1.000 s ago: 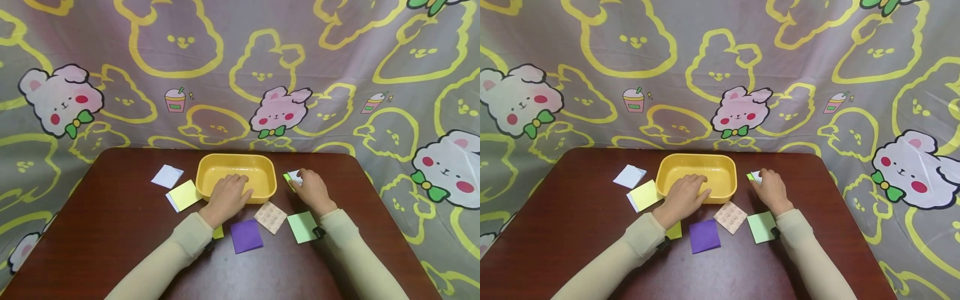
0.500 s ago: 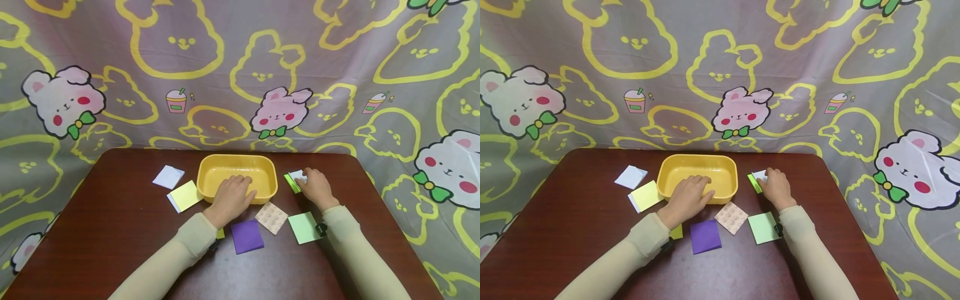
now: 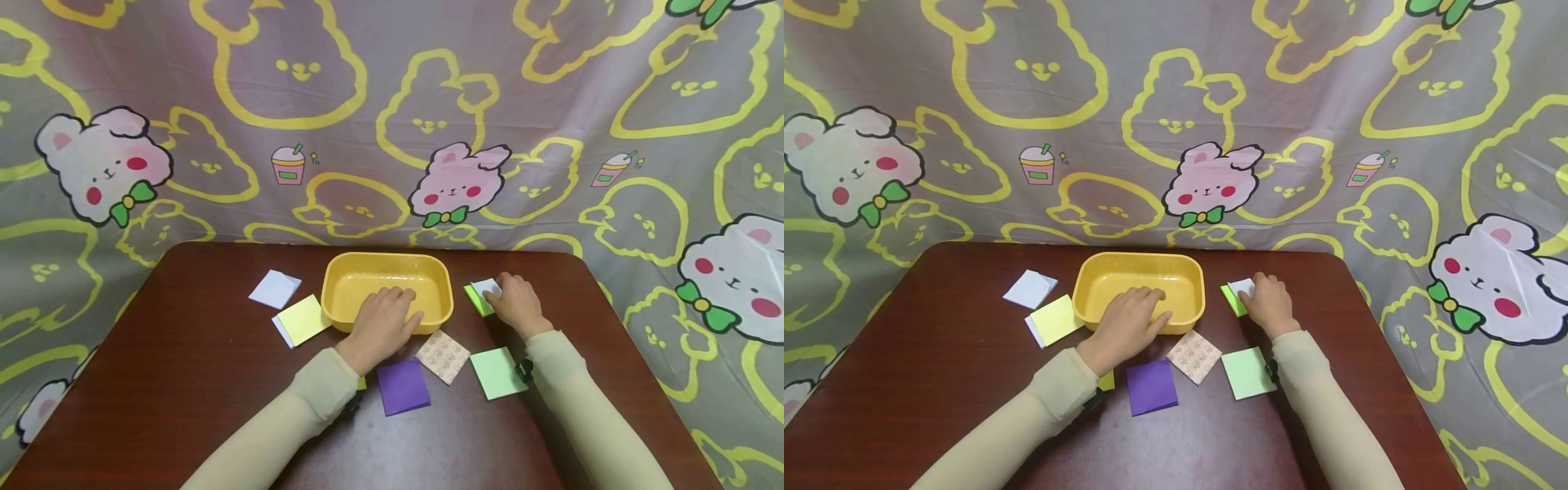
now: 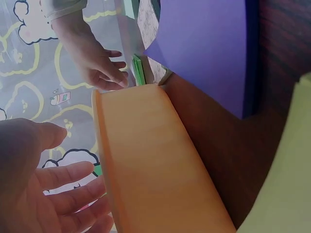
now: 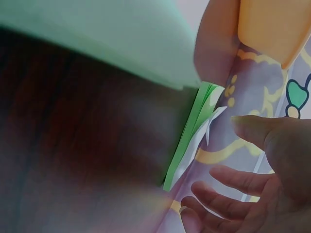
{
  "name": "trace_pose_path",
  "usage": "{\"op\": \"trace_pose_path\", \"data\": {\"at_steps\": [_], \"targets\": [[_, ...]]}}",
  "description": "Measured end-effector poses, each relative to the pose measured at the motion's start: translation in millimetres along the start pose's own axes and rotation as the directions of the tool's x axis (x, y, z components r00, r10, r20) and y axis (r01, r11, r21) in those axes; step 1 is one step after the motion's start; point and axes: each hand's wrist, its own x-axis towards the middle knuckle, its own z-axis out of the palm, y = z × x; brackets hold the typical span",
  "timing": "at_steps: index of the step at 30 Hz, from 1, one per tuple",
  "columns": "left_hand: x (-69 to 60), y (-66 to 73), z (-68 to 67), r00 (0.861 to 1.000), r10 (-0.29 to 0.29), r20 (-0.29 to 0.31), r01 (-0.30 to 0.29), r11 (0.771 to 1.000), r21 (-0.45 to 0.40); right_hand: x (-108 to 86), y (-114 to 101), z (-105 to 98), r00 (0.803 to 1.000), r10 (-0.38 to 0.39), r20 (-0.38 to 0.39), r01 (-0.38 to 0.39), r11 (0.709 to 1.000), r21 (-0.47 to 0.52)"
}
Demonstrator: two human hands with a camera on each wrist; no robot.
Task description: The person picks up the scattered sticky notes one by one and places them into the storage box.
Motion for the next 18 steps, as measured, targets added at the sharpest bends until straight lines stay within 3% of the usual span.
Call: {"op": "trace_pose_path", "data": {"at_steps": [18], "targets": [[4.6,5.2,3.2,1.0,0.006,0.008,-0.006,1.0,0.014,3.3,8.7,1.7,0.995,0.063,0.077,-0.06,0.997,-0.041]]}}
